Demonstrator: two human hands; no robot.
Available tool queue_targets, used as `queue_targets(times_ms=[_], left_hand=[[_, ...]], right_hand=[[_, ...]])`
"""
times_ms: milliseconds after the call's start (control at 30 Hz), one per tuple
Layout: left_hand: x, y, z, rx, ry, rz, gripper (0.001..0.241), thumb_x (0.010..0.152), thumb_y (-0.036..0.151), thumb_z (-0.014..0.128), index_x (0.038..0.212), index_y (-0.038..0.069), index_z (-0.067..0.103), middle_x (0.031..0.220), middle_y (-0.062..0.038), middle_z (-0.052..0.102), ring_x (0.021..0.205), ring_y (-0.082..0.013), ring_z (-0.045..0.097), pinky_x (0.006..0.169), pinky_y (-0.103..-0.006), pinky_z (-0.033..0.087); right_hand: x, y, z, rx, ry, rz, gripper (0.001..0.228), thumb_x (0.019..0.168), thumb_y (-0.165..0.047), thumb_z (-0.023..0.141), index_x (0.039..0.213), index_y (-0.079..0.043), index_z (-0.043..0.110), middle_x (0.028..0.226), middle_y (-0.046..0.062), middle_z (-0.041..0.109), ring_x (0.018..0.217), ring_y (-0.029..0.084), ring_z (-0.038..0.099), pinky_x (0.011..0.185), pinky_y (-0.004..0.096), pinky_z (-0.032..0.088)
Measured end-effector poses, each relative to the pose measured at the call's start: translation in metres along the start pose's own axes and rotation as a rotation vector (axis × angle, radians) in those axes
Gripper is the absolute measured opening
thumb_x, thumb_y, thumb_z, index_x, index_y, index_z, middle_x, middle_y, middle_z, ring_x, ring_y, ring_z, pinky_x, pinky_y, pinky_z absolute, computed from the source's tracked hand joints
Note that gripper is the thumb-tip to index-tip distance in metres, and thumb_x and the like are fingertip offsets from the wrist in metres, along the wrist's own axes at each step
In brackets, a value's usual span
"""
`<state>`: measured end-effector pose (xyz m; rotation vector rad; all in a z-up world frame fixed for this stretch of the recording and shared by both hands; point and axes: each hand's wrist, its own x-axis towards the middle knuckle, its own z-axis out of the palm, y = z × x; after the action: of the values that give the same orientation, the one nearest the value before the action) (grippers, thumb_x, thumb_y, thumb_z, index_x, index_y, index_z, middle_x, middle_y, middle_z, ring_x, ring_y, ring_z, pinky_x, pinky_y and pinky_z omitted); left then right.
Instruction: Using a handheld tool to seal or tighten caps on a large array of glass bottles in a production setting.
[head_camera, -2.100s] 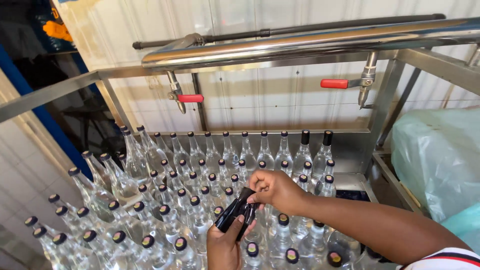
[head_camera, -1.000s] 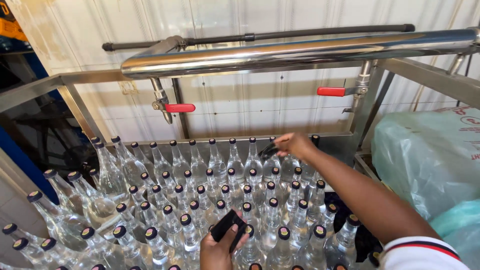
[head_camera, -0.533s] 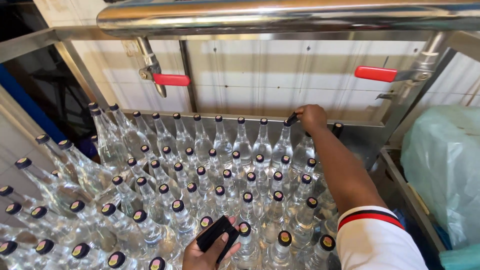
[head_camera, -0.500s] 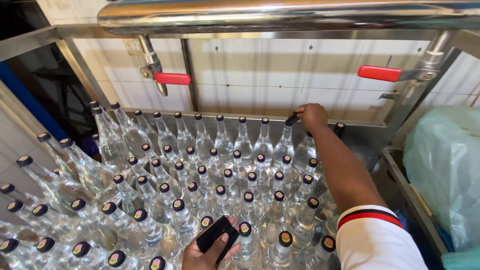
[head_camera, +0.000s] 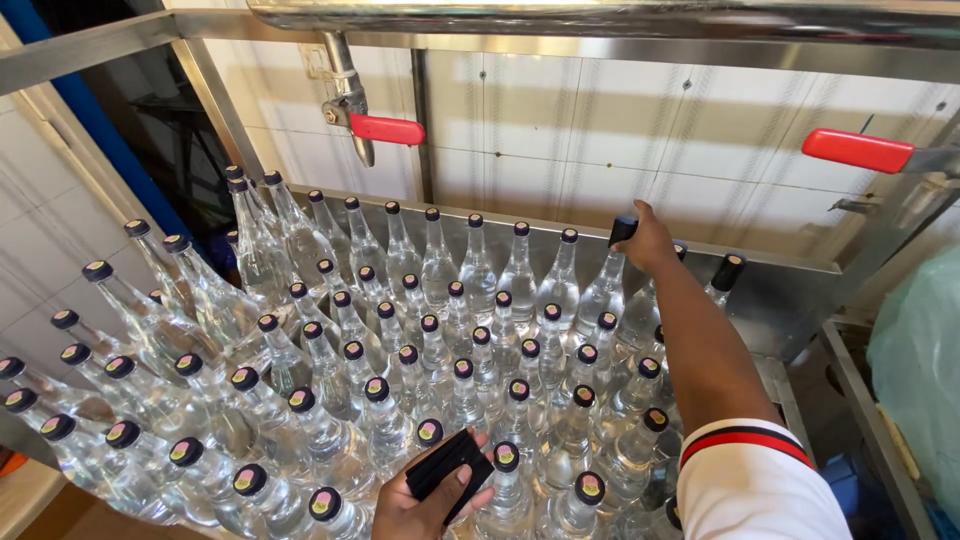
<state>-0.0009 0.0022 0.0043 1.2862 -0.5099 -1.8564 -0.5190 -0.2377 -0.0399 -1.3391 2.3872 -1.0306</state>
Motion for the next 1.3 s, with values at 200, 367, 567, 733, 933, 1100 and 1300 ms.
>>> queue_targets(times_ms=[200, 367, 567, 733, 933, 1100, 1300], left_hand=[[0.000, -0.003, -0.003, -0.022, -0.011, 0.033, 0.045, 0.097, -0.015, 0.070, 0.142, -0.018, 0.076, 0.141, -0.033, 0.084, 0.130, -0.0501, 0.079, 0.098, -0.0633, 0.067], [-0.001, -0.004, -0.006, -0.040, -0.016, 0.047, 0.047, 0.096, -0.014, 0.071, 0.143, -0.019, 0.076, 0.142, -0.035, 0.084, 0.130, -0.0502, 0.078, 0.100, -0.0647, 0.067], [-0.004, -0.003, -0.005, -0.049, 0.008, 0.048, 0.045, 0.098, -0.015, 0.070, 0.142, -0.018, 0.077, 0.141, -0.035, 0.084, 0.130, -0.0493, 0.078, 0.100, -0.0648, 0.067], [0.003, -0.008, -0.009, -0.076, 0.012, 0.055, 0.046, 0.096, -0.014, 0.071, 0.142, -0.019, 0.075, 0.139, -0.036, 0.083, 0.123, -0.0506, 0.078, 0.099, -0.0647, 0.066], [0.007, -0.007, -0.008, -0.121, 0.043, 0.038, 0.046, 0.095, -0.016, 0.072, 0.141, -0.019, 0.075, 0.140, -0.034, 0.082, 0.125, -0.0499, 0.077, 0.096, -0.0621, 0.064], [0.023, -0.007, -0.021, -0.233, 0.200, 0.249, 0.046, 0.082, -0.007, 0.085, 0.123, -0.024, 0.077, 0.116, -0.032, 0.079, 0.099, -0.0476, 0.076, 0.078, -0.0553, 0.070], [0.043, 0.007, -0.040, -0.297, -0.019, 0.391, 0.029, 0.088, -0.005, 0.082, 0.114, -0.018, 0.081, 0.105, -0.027, 0.082, 0.089, -0.0444, 0.079, 0.084, -0.0557, 0.069]], right_hand=[[-0.017, 0.002, 0.021, 0.062, 0.214, -0.028, 0.117, 0.086, -0.022, 0.099, 0.177, -0.013, 0.024, 0.145, 0.030, 0.067, 0.126, 0.048, 0.067, 0.096, 0.055, 0.057], [-0.017, 0.000, 0.037, 0.001, 0.298, 0.027, 0.086, 0.087, -0.035, 0.099, 0.149, -0.005, 0.047, 0.121, 0.024, 0.075, 0.110, 0.046, 0.072, 0.083, 0.055, 0.057], [-0.005, 0.021, 0.046, -0.012, 0.183, 0.017, 0.082, 0.086, -0.047, 0.096, 0.151, -0.009, 0.064, 0.150, 0.020, 0.061, 0.132, 0.046, 0.062, 0.098, 0.055, 0.054], [-0.012, 0.043, 0.049, 0.143, 0.166, 0.023, 0.074, 0.092, -0.028, 0.091, 0.158, -0.015, 0.060, 0.127, 0.014, 0.080, 0.112, 0.032, 0.076, 0.090, 0.044, 0.058], [-0.019, 0.023, 0.058, -0.090, 0.162, 0.096, 0.059, 0.097, -0.042, 0.090, 0.130, -0.003, 0.061, 0.113, 0.022, 0.075, 0.099, 0.043, 0.073, 0.071, 0.053, 0.055], [-0.065, -0.080, 0.061, 0.001, 0.329, -0.352, 0.078, 0.097, -0.034, 0.090, 0.156, -0.001, 0.052, 0.155, 0.026, 0.053, 0.141, 0.045, 0.053, 0.112, 0.057, 0.045], [-0.307, -0.268, -0.005, 0.155, -0.900, -0.657, 0.023, 0.096, 0.000, 0.083, 0.113, -0.013, 0.074, 0.095, -0.001, 0.087, 0.093, 0.010, 0.086, 0.086, 0.023, 0.067]])
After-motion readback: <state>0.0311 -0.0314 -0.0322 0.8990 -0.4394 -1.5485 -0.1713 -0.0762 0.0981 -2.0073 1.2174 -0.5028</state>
